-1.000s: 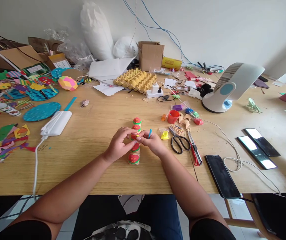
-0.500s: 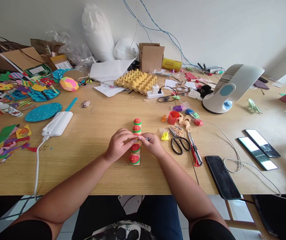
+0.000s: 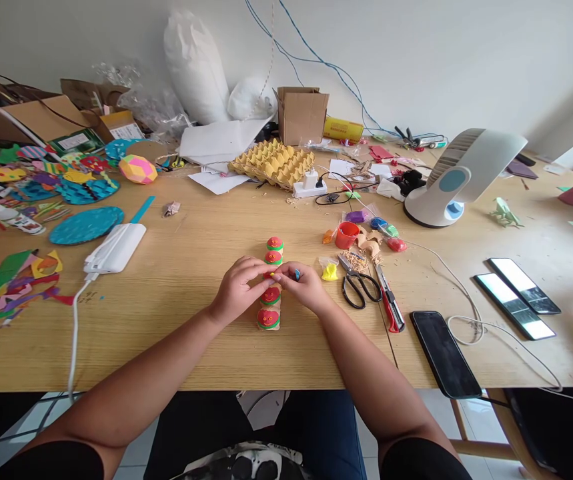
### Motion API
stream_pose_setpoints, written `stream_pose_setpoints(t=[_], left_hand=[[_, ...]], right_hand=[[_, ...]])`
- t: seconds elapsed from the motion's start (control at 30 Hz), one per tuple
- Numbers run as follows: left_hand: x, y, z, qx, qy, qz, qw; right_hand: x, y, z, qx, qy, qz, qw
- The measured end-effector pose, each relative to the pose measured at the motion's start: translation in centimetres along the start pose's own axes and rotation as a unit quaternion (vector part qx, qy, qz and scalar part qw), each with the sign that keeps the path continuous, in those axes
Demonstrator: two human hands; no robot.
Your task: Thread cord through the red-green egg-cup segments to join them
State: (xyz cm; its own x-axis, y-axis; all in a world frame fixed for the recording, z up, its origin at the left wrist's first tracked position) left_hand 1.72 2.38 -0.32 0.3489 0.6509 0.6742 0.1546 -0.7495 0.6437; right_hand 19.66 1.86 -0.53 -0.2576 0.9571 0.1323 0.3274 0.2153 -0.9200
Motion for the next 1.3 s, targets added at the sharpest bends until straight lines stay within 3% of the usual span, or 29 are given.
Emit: stream_pose_setpoints(t=[0.37,0.6,1.03,1.3], left_hand=[[0.26,0.80,-0.23,-0.012,0.010,0.018,1.000],[0.06,0.69,-0.29,-0.012,0.008,0.010,1.000],[0.10,0.57,-0.22,-0.031,0.006,0.002,1.000],[0.07,0.47,-0.47,-0.032,0.022,0.019,0.999]], right_hand=[[-0.16,-0.25,-0.29,-0.066,-0.009,-0.024,0.997],[-0.12,-0.24,-0.17,-0.054,-0.029,-0.031,0.998],[-0.21,0.08,-0.20,-0.012,-0.008,-0.002,1.000],[-0.19,-0.15,-0.29,-0.028,-0.010,-0.033,0.999]])
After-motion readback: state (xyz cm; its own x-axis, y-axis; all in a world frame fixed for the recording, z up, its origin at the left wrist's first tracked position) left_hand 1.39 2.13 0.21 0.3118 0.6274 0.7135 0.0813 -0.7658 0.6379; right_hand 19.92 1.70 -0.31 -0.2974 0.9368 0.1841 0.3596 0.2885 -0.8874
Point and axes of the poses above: each hand's wrist, its own x-axis towards the middle knuckle, its own z-axis out of the palm, y = z × x, the point moved 2 cm from there along x, towards the middle knuckle, and after that the axes turned 14 degrees about -x, right-handed, at the moved point
